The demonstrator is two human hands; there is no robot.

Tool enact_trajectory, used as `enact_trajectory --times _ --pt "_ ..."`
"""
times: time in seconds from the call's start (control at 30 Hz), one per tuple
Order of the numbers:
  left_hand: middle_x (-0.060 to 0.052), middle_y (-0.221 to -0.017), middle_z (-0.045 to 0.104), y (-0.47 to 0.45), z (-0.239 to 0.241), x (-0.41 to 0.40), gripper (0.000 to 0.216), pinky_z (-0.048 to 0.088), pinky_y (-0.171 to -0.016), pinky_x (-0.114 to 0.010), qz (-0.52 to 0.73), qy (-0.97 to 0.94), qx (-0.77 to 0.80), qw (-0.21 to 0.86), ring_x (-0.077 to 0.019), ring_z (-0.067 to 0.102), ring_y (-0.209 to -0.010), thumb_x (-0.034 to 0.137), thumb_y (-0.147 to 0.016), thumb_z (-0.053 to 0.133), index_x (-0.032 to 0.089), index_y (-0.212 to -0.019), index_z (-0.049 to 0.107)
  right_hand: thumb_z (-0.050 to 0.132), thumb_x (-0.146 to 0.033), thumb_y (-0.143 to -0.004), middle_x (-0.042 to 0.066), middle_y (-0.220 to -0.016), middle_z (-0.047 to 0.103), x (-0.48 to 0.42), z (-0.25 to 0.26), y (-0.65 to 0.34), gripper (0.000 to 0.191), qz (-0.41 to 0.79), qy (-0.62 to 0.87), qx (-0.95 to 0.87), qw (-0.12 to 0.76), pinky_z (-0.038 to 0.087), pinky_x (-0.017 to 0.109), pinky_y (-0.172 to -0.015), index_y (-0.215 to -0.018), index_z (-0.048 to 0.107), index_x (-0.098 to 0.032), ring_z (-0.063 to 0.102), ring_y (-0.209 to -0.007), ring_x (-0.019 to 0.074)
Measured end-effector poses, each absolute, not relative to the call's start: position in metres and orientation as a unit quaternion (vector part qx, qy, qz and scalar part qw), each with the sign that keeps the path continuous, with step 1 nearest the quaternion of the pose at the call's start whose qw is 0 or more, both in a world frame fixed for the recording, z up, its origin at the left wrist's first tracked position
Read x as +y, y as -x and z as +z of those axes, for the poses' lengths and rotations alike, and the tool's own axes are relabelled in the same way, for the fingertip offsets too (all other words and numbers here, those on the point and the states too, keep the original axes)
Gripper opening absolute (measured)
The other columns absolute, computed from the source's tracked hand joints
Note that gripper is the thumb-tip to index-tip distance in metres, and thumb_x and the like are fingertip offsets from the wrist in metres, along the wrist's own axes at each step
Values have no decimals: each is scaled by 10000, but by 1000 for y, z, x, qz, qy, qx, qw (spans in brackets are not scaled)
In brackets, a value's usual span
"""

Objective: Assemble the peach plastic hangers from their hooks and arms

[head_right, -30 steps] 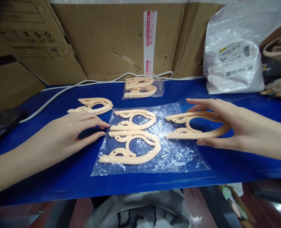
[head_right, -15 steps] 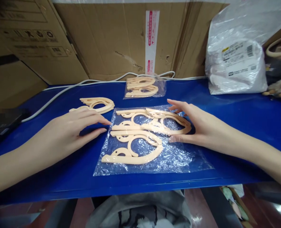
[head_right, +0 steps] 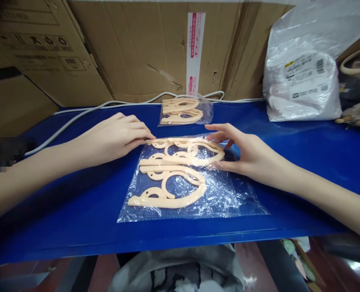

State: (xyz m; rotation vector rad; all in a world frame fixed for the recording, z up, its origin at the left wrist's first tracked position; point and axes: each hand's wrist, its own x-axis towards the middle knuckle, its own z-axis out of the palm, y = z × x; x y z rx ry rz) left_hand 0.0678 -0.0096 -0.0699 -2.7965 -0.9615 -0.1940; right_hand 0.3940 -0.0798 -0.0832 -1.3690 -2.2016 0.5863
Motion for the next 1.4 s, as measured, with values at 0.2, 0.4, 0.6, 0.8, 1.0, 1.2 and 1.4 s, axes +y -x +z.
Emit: enact_trajectory --times 0.2,0.4,0.6,0.8,1.0,1.2,1.4 --pt "-22 -1053 752 -68 -66 -1 321 355 -839 -344 -48 943 -323 59 -222 582 -1028 275 -958 423 250 -1015 738 741 -361 -835 108 -1358 627 -73 -91 -386 686 313 477 -764 300 501 410 -1074 -1437 439 -234 618 -1220 241" --pt "-6 -995 740 -72 -62 6 269 348 -913 -348 -52 943 -328 35 -214 556 -1067 275 -920 489 261 -996 747 758 -400 -814 100 -1275 685 -67 -96 -378 597 287 467 -774 318 559 435 -967 -1341 536 -227 677 -1083 254" --pt "-19 -999 729 -73 -63 8 266 363 -939 -361 -55 940 -336 15 -214 561 -1069 284 -908 507 261 -1020 746 778 -439 -774 74 -1212 721 -62 -97 -372 608 229 472 -787 324 577 411 -793 -1319 583 -252 700 -940 261" --pt "-6 -977 736 -72 -63 11 242 364 -955 -365 -61 945 -322 13 -208 565 -1042 286 -898 514 256 -986 738 757 -495 -778 97 -1184 734 -59 -96 -369 639 226 469 -794 312 542 374 -695 -1323 581 -213 701 -1005 287" --pt "-11 -959 718 -72 -65 11 240 371 -956 -384 -68 944 -322 24 -213 569 -1041 280 -902 495 249 -944 729 779 -533 -761 84 -1178 740 -58 -100 -370 684 216 462 -800 316 528 352 -686 -1332 584 -211 702 -1010 265" --pt "-19 -993 734 -71 -65 5 288 375 -952 -397 -59 946 -315 55 -223 564 -1049 276 -939 440 242 -983 723 731 -539 -813 64 -1199 736 -61 -99 -369 661 187 462 -814 298 545 374 -692 -1381 559 -249 703 -946 260" --pt "-30 -1036 729 -72 -63 0 327 379 -971 -414 -49 944 -317 79 -234 564 -1081 268 -953 399 242 -1010 720 705 -514 -842 70 -1140 752 -63 -99 -366 642 162 461 -822 293 584 408 -772 -1400 549 -238 705 -889 257"
